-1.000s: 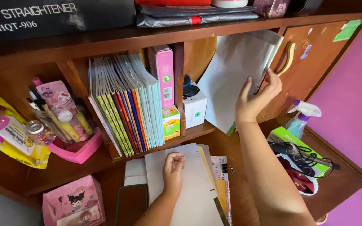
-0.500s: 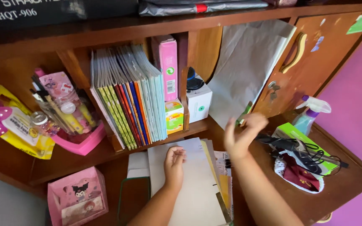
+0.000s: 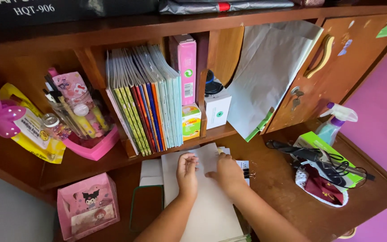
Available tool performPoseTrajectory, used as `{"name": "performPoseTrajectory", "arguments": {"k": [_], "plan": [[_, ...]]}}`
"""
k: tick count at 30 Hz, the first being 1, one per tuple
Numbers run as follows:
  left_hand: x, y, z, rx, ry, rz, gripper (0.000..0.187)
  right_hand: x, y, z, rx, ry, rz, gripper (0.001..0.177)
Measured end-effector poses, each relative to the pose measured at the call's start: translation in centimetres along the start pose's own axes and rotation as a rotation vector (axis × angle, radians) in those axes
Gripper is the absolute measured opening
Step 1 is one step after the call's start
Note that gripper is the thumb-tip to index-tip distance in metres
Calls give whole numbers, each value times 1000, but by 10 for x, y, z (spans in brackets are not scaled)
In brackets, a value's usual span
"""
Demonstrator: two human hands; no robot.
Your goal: Organizing various books, papers, and miscellaneous containers on a wooden bookshelf.
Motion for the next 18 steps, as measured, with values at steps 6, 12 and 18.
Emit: {"name": "performPoseTrajectory", "arguments": {"k": [6,12,18], "plan": [[1,-2,6,-10,-72,-19,16,-14,-9,4,355,177,25,46],[-14,-12,32,-63,-32,-42,12,-35,12,58,667,225,104,44],[-20,-14,38,-60,-100,-39,12,-78,152,99,923,-69,275,33]]}}
Point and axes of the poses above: each hand's wrist, its own x-axis towards the middle knuckle, its own y-axis out of the back of the hand, z = x × y, the point moved 6 cm from there along x, towards the middle knuckle, and after that the axes turned 9 degrees about z, right-handed, at the moved point
